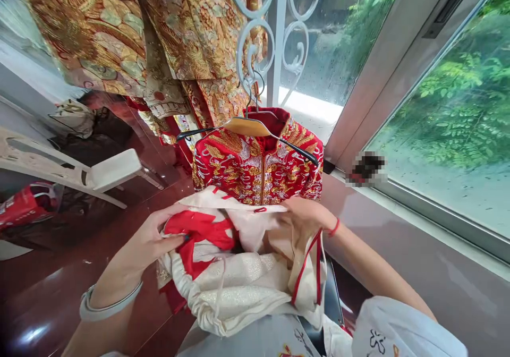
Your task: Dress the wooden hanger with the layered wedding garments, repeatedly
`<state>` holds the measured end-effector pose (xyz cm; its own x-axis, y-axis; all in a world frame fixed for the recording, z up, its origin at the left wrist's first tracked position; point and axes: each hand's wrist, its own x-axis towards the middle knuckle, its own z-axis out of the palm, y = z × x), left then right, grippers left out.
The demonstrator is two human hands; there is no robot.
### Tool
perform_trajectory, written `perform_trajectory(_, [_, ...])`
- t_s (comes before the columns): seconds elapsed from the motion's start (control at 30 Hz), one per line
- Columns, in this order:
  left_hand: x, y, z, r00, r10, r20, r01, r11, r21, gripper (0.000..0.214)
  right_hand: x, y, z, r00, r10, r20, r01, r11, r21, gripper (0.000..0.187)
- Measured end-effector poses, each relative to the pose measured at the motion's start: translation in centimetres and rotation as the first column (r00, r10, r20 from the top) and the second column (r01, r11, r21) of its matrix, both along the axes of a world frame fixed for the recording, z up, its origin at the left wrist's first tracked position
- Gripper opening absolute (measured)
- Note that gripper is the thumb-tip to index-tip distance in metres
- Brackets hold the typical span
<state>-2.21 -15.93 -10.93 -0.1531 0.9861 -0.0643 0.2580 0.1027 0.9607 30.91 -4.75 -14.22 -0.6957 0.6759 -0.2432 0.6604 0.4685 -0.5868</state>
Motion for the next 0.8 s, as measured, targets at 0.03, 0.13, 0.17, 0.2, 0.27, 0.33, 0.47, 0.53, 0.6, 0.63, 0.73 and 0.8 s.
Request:
perform_trajectory(0.03, [-0.5,0.5,-0.4,0.999,-0.036,-0.015,0.036,0.999,-0.005,0.047,0.5,0.5,0.2,0.995,-0.075,-0.06,0.075,0.997,0.0,0.036])
perform_trajectory(0.13, [-1.0,2.7,-1.0,0.966,-0.227,-0.125,0.232,0.972,0.033,0.056,1.4,0.5,3.9,0.854,-0.322,-0.409,0.349,0.937,-0.008,0.039])
perform_trajectory(0.17, [-0.9,3.3,-1.0,0.944,-0.28,-0.175,0.294,0.954,0.059,0.06,1.2,-0.2,5.8,0.758,-0.389,-0.523,0.437,0.899,-0.035,0.037])
perform_trajectory(0.2, [-0.8,3.7,-0.7,0.923,-0.314,-0.222,0.339,0.937,0.086,0.065,0.8,-1.2,7.7,0.656,-0.443,-0.611,0.511,0.856,-0.073,0.033])
perform_trajectory(0.27, [-0.6,3.8,0.0,0.9,-0.322,-0.293,0.374,0.917,0.141,0.072,-0.1,-4.0,11.3,0.45,-0.523,-0.724,0.624,0.764,-0.164,0.028])
perform_trajectory(0.33, [-1.0,3.1,0.8,0.898,-0.296,-0.326,0.369,0.91,0.189,0.068,-0.6,-7.1,13.9,0.267,-0.572,-0.776,0.693,0.674,-0.258,0.028])
perform_trajectory(0.47, [-1.7,2.5,0.6,0.835,-0.406,-0.372,0.476,0.871,0.119,0.049,-1.3,-10.2,15.1,0.155,-0.629,-0.762,0.68,0.627,-0.379,0.034])
perform_trajectory(0.53, [-0.9,2.8,-0.8,0.781,-0.454,-0.43,0.523,0.851,0.051,0.051,-2.0,-9.4,14.1,0.185,-0.65,-0.738,0.655,0.641,-0.4,0.038])
perform_trajectory(0.6, [0.5,2.3,-2.6,0.761,-0.419,-0.495,0.511,0.858,0.06,0.052,-3.0,-7.8,12.4,0.227,-0.669,-0.708,0.635,0.653,-0.413,0.043])
perform_trajectory(0.63, [1.3,1.5,-3.7,0.757,-0.398,-0.518,0.507,0.858,0.081,0.051,-3.4,-7.0,11.5,0.25,-0.679,-0.691,0.626,0.657,-0.419,0.045])
perform_trajectory(0.73, [2.5,-2.1,-7.7,0.72,-0.415,-0.556,0.536,0.842,0.066,0.051,-4.1,-5.1,9.4,0.292,-0.697,-0.655,0.614,0.662,-0.431,0.047])
perform_trajectory(0.8, [1.8,-4.8,-10.7,0.687,-0.434,-0.583,0.507,0.861,-0.042,0.055,-3.9,-4.4,8.6,0.279,-0.707,-0.65,0.62,0.65,-0.44,0.047])
